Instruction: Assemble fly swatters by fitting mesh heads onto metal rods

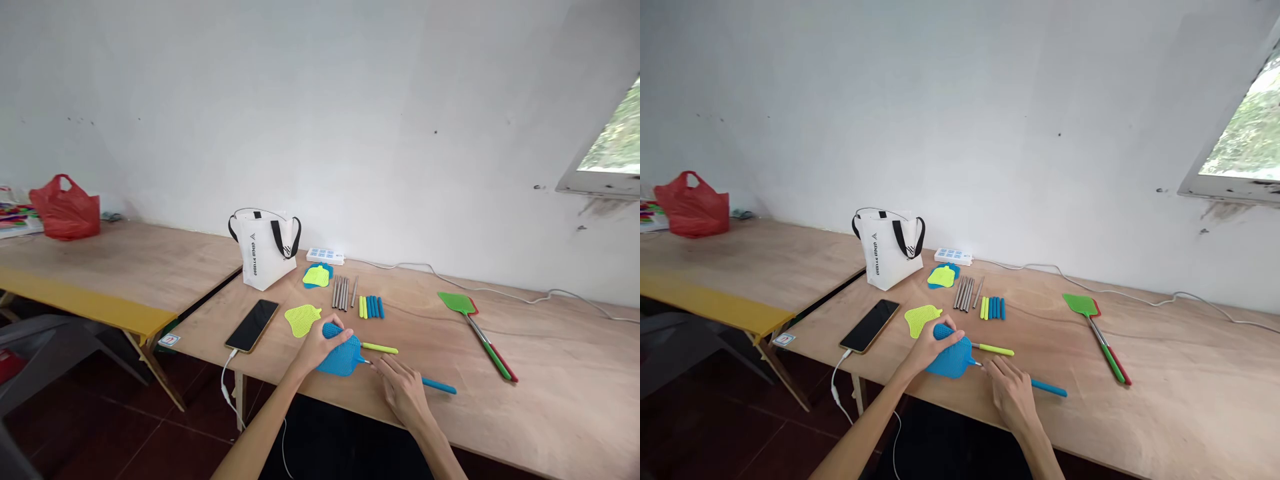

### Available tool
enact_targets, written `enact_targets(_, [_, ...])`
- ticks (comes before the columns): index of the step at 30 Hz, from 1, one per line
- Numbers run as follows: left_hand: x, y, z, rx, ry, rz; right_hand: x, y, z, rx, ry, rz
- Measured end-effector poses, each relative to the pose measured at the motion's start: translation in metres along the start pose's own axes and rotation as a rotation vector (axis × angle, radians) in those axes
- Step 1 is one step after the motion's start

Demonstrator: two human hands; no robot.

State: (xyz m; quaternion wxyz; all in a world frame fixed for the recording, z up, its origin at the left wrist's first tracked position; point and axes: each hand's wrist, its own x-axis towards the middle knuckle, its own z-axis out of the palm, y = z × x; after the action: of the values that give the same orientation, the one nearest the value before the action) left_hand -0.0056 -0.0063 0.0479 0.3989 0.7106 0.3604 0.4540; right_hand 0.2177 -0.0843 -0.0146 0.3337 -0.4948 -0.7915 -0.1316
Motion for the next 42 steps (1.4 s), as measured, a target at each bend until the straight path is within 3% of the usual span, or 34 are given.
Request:
enact_targets(8, [0.005, -0.005, -0.005, 0.049, 0.024, -0.028, 0.006, -0.006, 0.001, -0.044, -0.010, 0.031])
enact_targets(15, [0.009, -0.017, -0.050, 0.129, 0.010, -0.043, 0.010, -0.006, 0.001, -0.090, 0.011, 0.067])
enact_targets(21, [0.006, -0.047, -0.077, 0.245, -0.026, -0.119, 0.004, 0.001, 0.011, -0.098, -0.089, 0.106])
enact_targets(35, [0.006, -0.059, -0.045, 0.791, -0.018, -0.122, 0.001, 0.013, 0.011, -0.109, 0.059, 0.292])
enact_targets(42, [0.006, -0.068, -0.034, 0.873, -0.007, -0.102, 0.001, 0.015, 0.010, -0.038, 0.034, 0.340])
